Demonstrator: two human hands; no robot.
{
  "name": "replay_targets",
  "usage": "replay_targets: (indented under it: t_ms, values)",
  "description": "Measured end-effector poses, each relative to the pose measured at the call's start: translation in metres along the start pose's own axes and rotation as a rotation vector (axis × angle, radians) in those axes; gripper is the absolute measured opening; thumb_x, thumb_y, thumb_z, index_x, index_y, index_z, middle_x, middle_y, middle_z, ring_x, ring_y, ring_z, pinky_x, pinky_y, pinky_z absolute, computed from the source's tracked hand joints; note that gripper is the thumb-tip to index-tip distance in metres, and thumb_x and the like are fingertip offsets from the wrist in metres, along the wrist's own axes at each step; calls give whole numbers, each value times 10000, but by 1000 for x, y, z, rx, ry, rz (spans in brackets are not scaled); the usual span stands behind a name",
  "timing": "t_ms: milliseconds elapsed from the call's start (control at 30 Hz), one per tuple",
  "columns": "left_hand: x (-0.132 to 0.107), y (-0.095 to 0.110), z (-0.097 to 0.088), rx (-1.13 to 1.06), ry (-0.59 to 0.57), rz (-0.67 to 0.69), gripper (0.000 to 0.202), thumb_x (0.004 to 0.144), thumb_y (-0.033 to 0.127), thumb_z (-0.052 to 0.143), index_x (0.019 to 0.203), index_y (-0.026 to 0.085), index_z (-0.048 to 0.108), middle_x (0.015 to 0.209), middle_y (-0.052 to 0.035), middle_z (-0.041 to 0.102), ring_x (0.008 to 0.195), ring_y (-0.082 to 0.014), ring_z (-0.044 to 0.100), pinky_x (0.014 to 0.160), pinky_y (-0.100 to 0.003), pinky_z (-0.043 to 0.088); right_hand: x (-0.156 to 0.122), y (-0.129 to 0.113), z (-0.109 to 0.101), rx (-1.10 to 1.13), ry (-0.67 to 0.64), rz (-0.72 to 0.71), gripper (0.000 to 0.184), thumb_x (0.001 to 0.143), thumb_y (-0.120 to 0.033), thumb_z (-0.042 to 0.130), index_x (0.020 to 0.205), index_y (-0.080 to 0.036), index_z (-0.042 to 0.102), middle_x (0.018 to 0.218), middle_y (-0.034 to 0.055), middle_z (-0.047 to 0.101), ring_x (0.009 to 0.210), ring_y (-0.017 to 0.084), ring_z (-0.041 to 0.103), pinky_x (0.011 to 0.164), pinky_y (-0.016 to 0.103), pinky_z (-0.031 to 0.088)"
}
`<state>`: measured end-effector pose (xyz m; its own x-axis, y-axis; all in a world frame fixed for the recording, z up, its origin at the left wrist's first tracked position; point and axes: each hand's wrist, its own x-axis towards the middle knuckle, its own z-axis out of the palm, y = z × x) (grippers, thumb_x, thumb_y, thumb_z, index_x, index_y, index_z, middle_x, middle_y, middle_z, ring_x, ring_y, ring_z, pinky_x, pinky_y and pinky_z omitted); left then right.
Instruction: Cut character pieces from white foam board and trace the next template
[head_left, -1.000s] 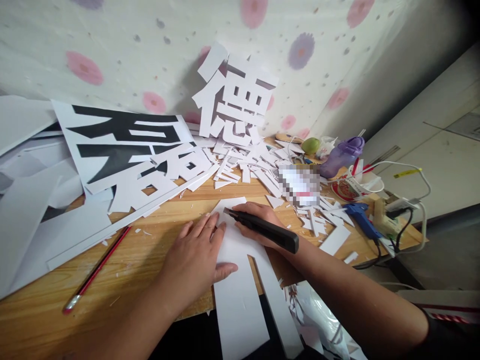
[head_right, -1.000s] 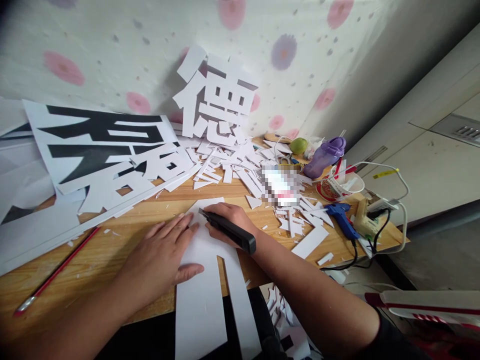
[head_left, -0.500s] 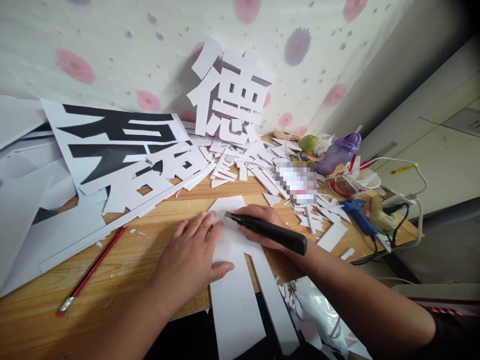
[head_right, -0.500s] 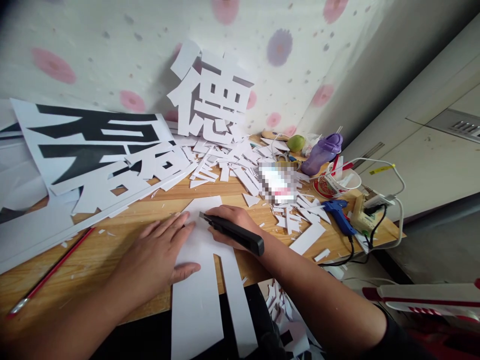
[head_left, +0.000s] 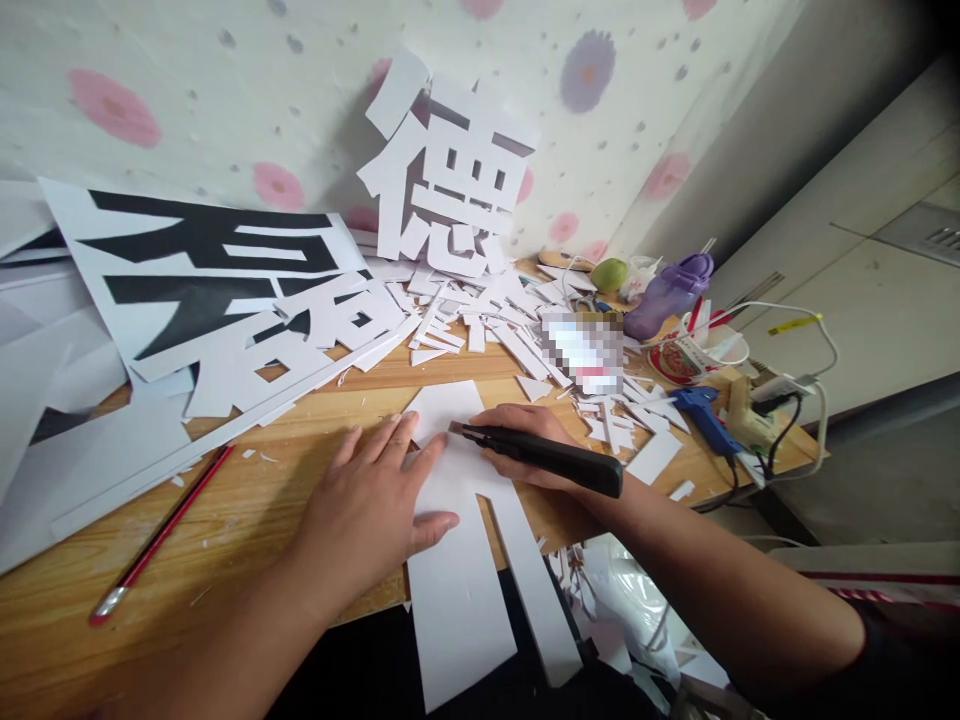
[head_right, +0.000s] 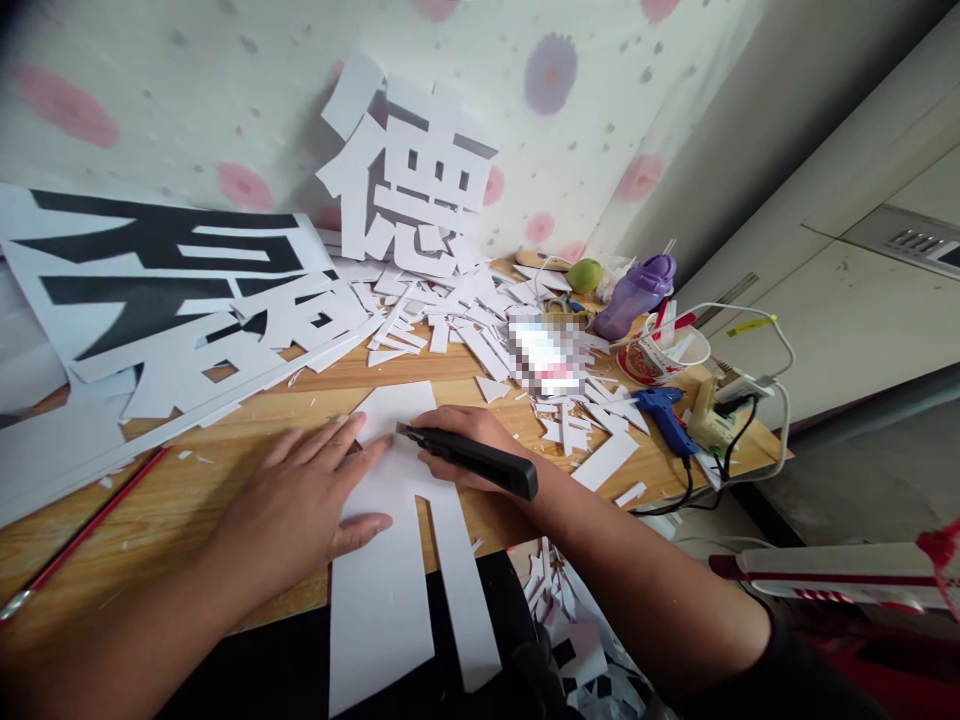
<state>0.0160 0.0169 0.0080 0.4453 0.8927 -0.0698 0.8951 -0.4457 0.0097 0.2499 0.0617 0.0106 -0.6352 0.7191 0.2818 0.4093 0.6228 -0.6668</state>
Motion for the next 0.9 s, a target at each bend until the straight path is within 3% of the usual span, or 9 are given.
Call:
replay_targets:
  t_ms: [333,533,900]
  values:
    - [0,0,0,5,6,1,739,811,586,609,1452,247,466,1569,-194,314,1450,-357,303,1139,-601,219,-8,9,-9,-5,-17,-36,329,859,-264,676,1178,-185,655,1093,80,728,946,174,699,860,274,545]
    - [-1,-2,1,-5,19,13,726,816,588,605,1442,240,482,1566,-195,322,1440,-368,321,1133,-612,222,-8,1,-20,-24,-79,3,279,875,-250,650,1145,-182,675,1052,74,739,921,174,707,828,267,552]
    - [-2,-4,6,-10,57,19,719,817,573,609,1438,233,487,1566,-194,331,1431,-376,337,1136,-613,206,-10,1,-31,-36,-145,-94,291,883,-259,617,1162,-192,664,1063,72,733,922,171,699,828,266,548]
